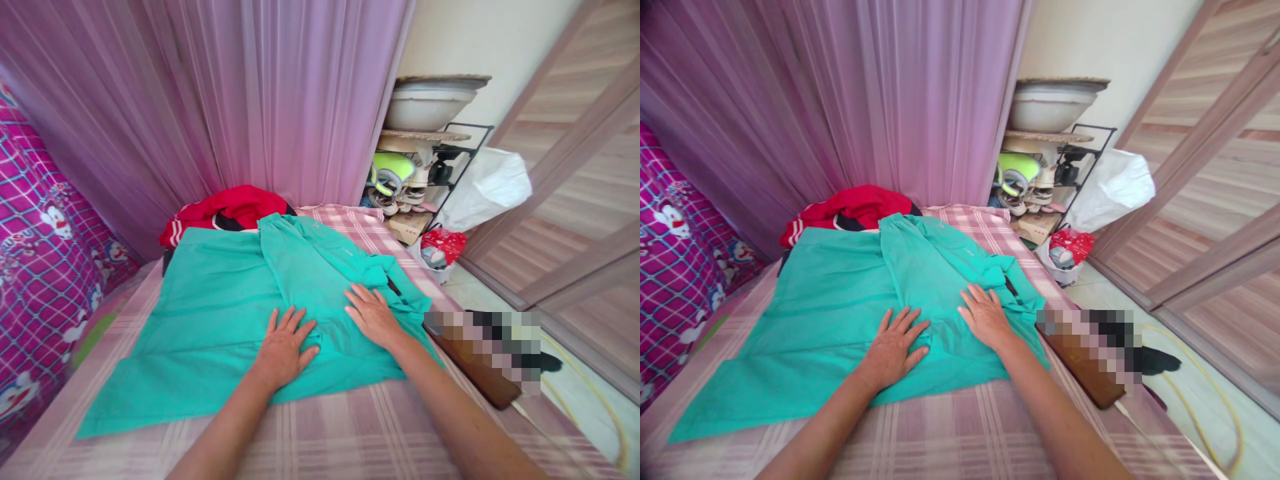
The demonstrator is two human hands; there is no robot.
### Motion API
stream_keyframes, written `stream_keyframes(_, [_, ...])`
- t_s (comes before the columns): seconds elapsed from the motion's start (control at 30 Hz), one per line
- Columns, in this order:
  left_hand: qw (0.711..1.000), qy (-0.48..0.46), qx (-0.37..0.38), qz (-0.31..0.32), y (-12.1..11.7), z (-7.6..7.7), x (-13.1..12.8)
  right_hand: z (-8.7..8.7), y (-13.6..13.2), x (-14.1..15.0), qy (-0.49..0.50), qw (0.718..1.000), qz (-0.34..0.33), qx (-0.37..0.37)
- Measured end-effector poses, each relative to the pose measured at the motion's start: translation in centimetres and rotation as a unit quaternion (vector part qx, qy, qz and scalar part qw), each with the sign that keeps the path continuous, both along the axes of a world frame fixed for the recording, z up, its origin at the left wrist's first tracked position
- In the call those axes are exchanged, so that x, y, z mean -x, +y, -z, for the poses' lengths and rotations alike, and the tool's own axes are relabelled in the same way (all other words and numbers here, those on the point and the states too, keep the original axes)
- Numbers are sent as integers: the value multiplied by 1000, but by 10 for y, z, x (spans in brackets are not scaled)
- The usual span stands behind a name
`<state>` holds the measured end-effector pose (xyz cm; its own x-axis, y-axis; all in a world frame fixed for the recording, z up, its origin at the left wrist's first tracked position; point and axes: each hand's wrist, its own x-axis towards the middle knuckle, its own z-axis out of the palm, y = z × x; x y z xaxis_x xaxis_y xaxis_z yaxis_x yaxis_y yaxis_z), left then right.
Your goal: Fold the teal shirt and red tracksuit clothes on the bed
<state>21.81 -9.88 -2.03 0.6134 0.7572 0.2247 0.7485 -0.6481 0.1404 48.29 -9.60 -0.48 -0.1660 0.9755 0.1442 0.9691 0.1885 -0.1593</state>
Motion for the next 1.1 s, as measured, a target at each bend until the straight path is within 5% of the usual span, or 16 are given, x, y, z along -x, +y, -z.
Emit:
stream_keyframes(0.17, [1000, 20, -7, 2, 0, -3, 1, -7, -36, 21, 25, 997, -76, 15])
stream_keyframes(0.57, [998, 59, -4, -9, 3, -11, -1, 4, -50, -22, 103, 993, -22, -60])
stream_keyframes(0.7, [997, 73, -4, -22, 1, -12, -1, -15, -57, -46, 126, 987, 66, -70])
stream_keyframes(0.83, [995, 95, 1, -29, -2, -18, -2, -30, -75, -75, 71, 978, 197, 3])
stream_keyframes(0.93, [993, 111, 6, -32, -5, -21, -2, -29, -82, -81, 78, 982, 165, 43])
stream_keyframes(1.1, [994, 102, -3, -33, -8, -22, -1, -14, -72, -71, 100, 982, 157, -22])
